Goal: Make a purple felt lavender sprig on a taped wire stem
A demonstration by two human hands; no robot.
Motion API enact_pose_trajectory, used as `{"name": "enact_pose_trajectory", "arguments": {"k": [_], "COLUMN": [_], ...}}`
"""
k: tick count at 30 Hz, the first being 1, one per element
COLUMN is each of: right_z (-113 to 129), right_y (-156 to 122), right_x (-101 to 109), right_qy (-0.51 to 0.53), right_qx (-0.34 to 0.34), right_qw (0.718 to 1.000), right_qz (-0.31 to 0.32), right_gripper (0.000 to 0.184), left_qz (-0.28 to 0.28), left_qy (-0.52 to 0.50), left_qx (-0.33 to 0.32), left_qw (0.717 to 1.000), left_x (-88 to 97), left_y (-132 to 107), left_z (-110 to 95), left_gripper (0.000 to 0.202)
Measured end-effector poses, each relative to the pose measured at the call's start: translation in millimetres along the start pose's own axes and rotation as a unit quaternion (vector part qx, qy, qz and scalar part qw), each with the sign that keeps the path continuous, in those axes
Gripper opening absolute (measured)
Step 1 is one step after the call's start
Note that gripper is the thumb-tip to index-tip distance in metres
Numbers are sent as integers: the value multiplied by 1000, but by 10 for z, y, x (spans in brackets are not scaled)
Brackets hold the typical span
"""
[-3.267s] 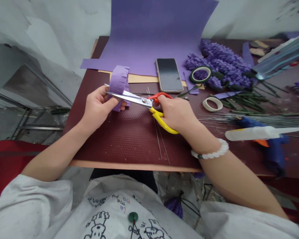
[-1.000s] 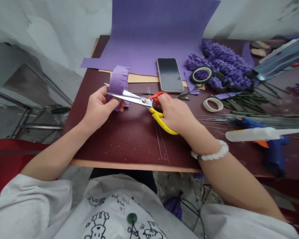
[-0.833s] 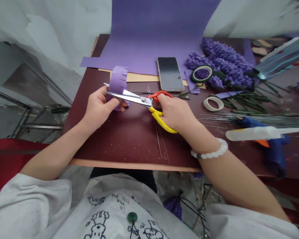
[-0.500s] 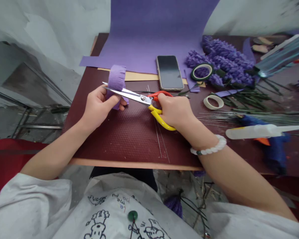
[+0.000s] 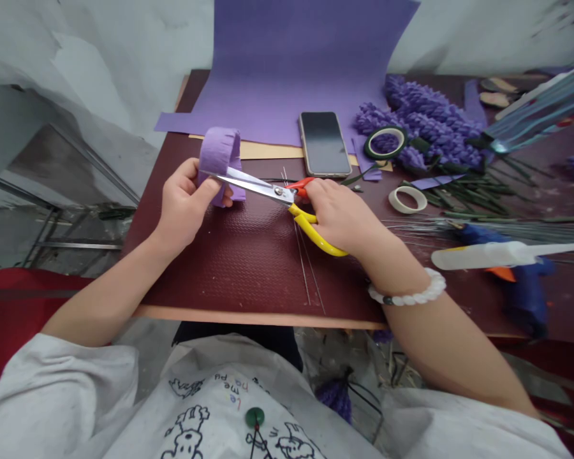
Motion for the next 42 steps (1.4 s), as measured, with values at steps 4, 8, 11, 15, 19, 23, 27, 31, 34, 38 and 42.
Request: {"name": "enact_pose_trajectory", "arguments": {"k": [4, 8, 11, 15, 19, 23, 27, 31, 34, 38, 42], "right_z": [-12, 3, 32, 70, 86, 81, 60, 32, 10, 2, 34], "right_y": [10, 17, 21, 28, 55, 86, 74, 23, -1, 5, 24], "right_x": [-7, -4, 22, 61, 74, 63, 39, -2, -33, -43, -12], "right_qy": [-7, -18, -23, -41, -62, -80, -59, -33, -24, -17, -11], "right_qx": [0, 1, -24, -74, -99, -115, -90, -19, -8, -8, -16], "right_qw": [1000, 1000, 999, 996, 992, 988, 993, 999, 1000, 999, 1000], "right_qz": [-1, -2, 8, 42, 55, 68, 51, -1, -13, -27, -17], "right_gripper": [48, 46, 44, 45, 46, 46, 46, 47, 47, 44, 43], "left_qz": [7, 22, 26, 29, 26, 17, 24, 29, 16, 9, 21], "left_qy": [11, 15, 23, 22, 15, 20, 10, 2, 19, 32, 23], "left_qx": [19, 30, 28, 25, 25, 35, 37, 36, 32, 41, 49], "left_qw": [1000, 999, 999, 999, 999, 999, 999, 999, 999, 999, 998], "left_x": [-13, -36, -45, -48, -50, -58, -58, -29, -15, -33, -64], "left_y": [3, -2, -9, -13, -8, -6, -5, 10, 14, 1, -15], "left_z": [13, 8, -6, -15, -15, -22, -24, -6, -4, -28, -48], "left_gripper": [8, 11, 12, 9, 9, 9, 7, 6, 6, 6, 7]}}
Point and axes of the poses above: each hand's wrist, its own y-axis towards the middle knuckle, its own x-axis out of the back of the hand, z = x × y, the point moved 1 cm from there along y, towards the middle knuckle, and after that the axes turned 8 degrees about x, right-handed, at the moved point
